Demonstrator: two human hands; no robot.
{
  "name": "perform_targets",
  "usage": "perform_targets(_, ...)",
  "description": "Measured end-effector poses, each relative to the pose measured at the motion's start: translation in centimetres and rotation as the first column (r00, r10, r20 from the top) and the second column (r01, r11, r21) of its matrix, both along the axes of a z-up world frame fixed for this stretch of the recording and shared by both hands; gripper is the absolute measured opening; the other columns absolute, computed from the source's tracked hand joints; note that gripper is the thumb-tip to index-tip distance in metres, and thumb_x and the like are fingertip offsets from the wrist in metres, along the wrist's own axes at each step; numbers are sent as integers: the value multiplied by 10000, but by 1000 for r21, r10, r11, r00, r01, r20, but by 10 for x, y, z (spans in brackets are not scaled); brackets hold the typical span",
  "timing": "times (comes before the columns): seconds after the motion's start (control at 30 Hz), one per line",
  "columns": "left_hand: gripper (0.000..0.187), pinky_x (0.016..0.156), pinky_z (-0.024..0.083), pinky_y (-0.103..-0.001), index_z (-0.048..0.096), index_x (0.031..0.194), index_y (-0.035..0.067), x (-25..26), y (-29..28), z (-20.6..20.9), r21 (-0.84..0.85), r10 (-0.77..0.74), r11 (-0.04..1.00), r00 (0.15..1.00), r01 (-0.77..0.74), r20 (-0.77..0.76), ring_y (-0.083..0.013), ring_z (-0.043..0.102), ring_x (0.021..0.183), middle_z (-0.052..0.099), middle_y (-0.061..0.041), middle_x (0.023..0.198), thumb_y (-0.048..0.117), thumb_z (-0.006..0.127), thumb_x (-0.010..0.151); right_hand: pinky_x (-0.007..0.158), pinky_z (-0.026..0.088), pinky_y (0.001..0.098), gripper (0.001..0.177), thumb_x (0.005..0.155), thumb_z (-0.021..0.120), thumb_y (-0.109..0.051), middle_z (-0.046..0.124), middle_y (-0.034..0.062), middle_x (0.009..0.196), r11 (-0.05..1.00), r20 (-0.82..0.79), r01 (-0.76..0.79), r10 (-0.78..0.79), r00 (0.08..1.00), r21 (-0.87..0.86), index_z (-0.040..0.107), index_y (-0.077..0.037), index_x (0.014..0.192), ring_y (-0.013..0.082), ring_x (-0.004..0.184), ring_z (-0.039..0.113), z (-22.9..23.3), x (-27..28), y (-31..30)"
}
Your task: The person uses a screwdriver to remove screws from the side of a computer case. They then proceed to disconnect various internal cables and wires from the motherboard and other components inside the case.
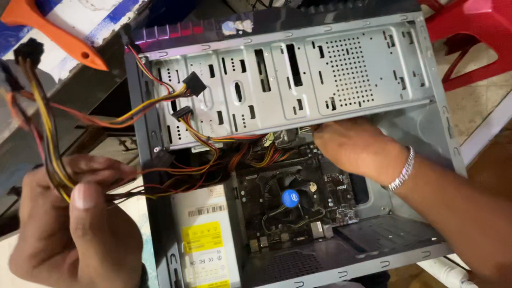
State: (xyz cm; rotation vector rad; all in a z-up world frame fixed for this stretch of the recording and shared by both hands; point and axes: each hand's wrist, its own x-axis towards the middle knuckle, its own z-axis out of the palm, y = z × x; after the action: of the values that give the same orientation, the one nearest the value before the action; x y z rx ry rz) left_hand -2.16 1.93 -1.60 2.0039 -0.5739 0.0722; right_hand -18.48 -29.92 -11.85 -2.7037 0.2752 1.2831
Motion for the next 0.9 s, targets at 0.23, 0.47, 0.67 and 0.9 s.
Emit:
perform_targets(0.23,259,975,758,-408,644,1370,21,7,28,-34,-452,-120,892,960,-9,-255,-321,779,993,551,-184,1514,225,618,1212,563,640,492,113,878,675,-2,759,122,797,979,200,-164,185,962,-118,780,-33,903,325,667,748,-27,-19,4)
perform_targets(0.47,206,797,796,-429,722,1200,47,14,22,-14,-541,-214,841,907,-19,-364,-347,851,832,641,-168,1270,133,750,1015,616,659,303,308,1071,671,57,754,4,738,983,-14,-179,179,984,-31,800,-132,864,112,632,711,21,12,39)
perform_targets(0.67,125,750,525,-452,658,1044,38,40,21,-21,-873,-650,465,725,146,-225,-289,659,733,631,-128,1116,39,777,1008,668,594,547,155,1106,613,-117,778,63,800,950,110,-145,118,987,277,730,-167,1018,337,776,803,67,23,70)
perform_targets(0.9,320,742,449,-436,659,1145,-114,32,27,-21,-843,-598,532,672,-76,-438,-152,469,634,627,-60,836,29,796,894,1209,598,468,477,1058,701,-91,708,179,1499,677,658,-205,-523,542,707,646,-23,1528,344,1356,755,63,43,96)
